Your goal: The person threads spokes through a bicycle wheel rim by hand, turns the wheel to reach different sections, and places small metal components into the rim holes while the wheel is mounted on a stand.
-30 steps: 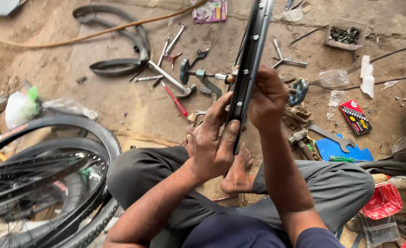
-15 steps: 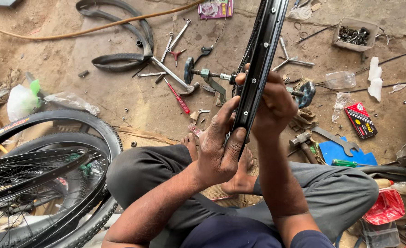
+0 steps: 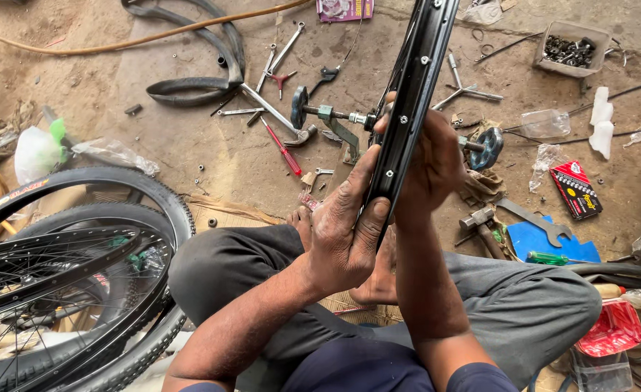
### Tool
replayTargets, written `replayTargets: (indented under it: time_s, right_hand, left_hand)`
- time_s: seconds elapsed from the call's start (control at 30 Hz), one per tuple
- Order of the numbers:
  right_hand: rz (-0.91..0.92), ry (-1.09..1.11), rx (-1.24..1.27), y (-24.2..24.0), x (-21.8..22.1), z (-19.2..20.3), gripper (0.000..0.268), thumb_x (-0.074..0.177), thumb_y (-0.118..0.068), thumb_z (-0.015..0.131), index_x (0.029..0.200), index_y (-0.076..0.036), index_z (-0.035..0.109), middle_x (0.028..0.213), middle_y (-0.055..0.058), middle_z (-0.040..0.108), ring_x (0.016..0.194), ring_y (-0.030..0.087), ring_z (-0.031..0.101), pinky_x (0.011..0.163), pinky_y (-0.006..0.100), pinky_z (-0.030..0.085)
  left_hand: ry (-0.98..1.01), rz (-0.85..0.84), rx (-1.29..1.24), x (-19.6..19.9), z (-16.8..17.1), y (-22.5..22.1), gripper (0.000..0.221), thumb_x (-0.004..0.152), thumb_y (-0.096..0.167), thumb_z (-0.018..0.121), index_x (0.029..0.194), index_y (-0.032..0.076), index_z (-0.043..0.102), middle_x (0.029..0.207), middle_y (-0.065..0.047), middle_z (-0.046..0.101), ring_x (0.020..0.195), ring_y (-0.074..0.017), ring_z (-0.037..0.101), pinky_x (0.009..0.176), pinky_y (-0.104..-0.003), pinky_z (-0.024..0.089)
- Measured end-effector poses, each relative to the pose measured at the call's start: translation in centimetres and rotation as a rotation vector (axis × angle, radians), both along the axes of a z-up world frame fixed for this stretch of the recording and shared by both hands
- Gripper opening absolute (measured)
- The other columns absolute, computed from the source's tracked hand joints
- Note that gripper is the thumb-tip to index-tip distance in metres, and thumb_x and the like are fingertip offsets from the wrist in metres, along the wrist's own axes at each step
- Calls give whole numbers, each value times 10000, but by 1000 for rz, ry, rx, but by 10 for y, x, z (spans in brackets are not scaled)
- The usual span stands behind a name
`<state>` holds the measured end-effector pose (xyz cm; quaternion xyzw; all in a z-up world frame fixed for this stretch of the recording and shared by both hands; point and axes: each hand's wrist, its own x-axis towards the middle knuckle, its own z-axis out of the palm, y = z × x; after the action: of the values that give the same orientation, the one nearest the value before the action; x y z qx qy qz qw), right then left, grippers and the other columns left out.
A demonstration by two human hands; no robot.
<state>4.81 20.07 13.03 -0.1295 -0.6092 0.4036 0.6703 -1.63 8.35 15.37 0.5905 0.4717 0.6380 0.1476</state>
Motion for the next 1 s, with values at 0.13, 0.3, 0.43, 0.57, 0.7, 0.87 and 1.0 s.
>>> replayTargets:
  time_s: [0.13,0.3,0.43,0.57,0.7,0.87,1.0]
  right_hand:
    - [412,9,-236,30,12,3,392,1149,-317,526,1258,49,612,1018,153,710,802,154,710,712,280,601]
    - [937,-90,-440,60,27,17,425,1149,-327,547,1145,81,665,775,92,620,600,82,533,540,192,434]
    - [760,-6,-411,45,18,6,385,1205,-292,543,1062,46,660,931,144,671,722,149,589,645,240,488]
    - [601,194,-274,39,8,-9,211,1105,-209,611,1162,-16,676,1046,166,724,766,160,665,659,265,558]
    - [384,241,-81,61,-8,-19,179,1092,-137,669,1193,10,682,1106,200,724,916,254,738,769,372,626]
    - [25,440,-162,66,3,-16,205,1104,-82,691,1260,36,631,1127,207,697,995,298,723,904,419,629]
    - [2,344,78,10,32,-26,168,1072,-122,643,1208,-24,631,1238,173,677,1007,273,698,853,379,624]
  left_hand:
    - [40,8,2,-3,0,-3,505,1117,-3,530,1575,-103,340,1474,-276,592,1270,-292,680,1052,-333,567]
    - [39,15,-14,1,-5,-3,528,1093,1,575,1563,-105,357,1368,-232,650,1105,-236,724,938,-311,597]
    - [107,75,-10,-6,1,-1,500,1097,19,552,1550,-95,375,1425,-265,621,1155,-264,729,947,-314,603]
    - [-32,35,-34,-2,7,2,463,1136,77,556,1560,-45,416,1335,-197,670,1119,-216,738,940,-303,599]
    - [-367,36,-67,-2,8,13,331,1165,99,576,1467,-36,568,1162,-165,675,995,-181,648,869,-282,537]
    - [7,183,20,-6,25,0,322,1077,117,654,1375,21,580,1145,-132,663,1044,-220,686,943,-310,560]
    - [55,243,-64,1,25,-8,380,1032,87,646,1400,8,589,1109,-140,667,928,-233,687,824,-321,561]
